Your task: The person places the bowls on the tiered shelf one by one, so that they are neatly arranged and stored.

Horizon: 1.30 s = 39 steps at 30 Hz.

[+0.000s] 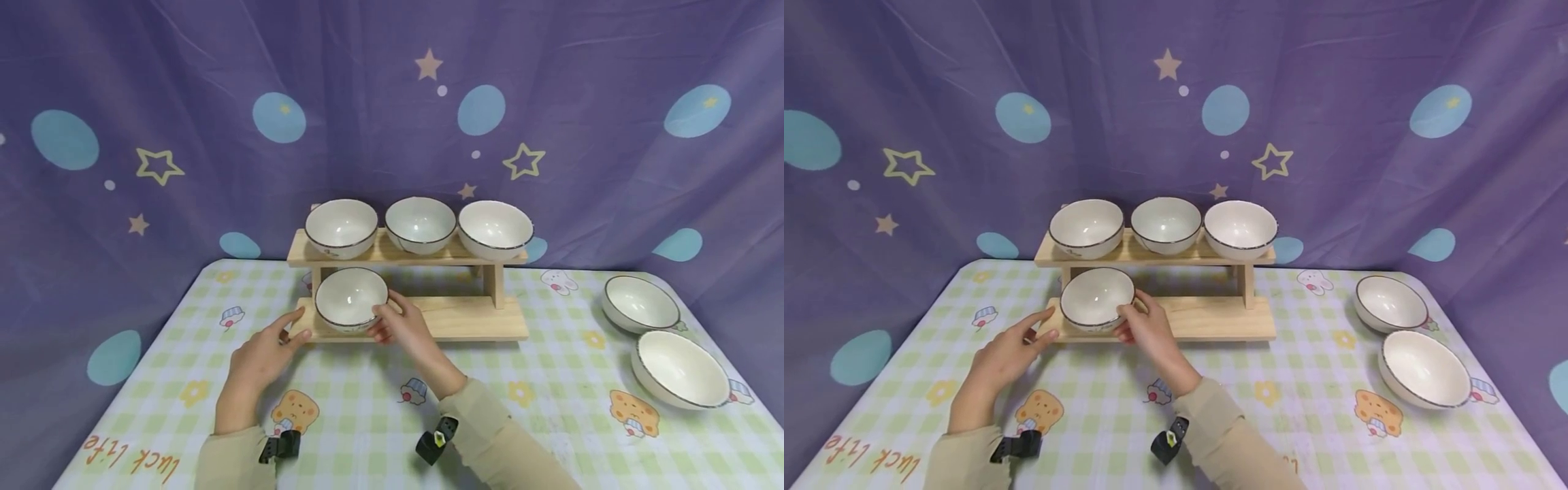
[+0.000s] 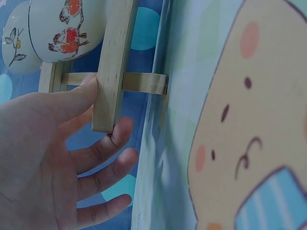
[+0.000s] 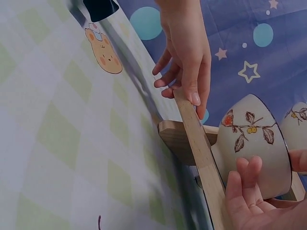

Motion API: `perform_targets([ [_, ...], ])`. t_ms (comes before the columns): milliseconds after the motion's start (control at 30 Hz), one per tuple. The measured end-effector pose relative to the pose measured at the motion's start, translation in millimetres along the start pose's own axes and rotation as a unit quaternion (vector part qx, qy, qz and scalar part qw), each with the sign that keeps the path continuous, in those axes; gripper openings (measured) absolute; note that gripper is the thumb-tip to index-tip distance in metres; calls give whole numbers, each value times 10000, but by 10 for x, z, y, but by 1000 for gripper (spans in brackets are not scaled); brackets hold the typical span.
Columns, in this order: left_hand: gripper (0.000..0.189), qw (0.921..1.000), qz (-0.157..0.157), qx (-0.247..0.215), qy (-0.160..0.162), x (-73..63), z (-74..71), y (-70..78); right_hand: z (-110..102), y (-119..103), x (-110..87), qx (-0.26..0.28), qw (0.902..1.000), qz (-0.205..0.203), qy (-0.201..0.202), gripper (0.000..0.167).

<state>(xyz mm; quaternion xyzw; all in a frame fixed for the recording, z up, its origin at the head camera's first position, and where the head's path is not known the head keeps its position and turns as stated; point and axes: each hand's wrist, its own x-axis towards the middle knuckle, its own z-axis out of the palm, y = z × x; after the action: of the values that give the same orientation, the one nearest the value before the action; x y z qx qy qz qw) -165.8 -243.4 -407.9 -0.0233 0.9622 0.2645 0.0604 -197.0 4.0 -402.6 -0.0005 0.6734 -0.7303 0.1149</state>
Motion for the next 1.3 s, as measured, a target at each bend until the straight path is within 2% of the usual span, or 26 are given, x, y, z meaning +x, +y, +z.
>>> perform_targets([
  [533,69,10000,-1,-2,-19,10,-10,6,0,26,-51,124,9993,-128,-343,70],
  [900,67,10000,8,32,-4,-5,-7,11,-106,61,-124,126,9958,-382,-818,65],
  [1300,69,10000,7,81,-7,2,0,12,-290,50,-294,-211,9978,-513,-356,52],
])
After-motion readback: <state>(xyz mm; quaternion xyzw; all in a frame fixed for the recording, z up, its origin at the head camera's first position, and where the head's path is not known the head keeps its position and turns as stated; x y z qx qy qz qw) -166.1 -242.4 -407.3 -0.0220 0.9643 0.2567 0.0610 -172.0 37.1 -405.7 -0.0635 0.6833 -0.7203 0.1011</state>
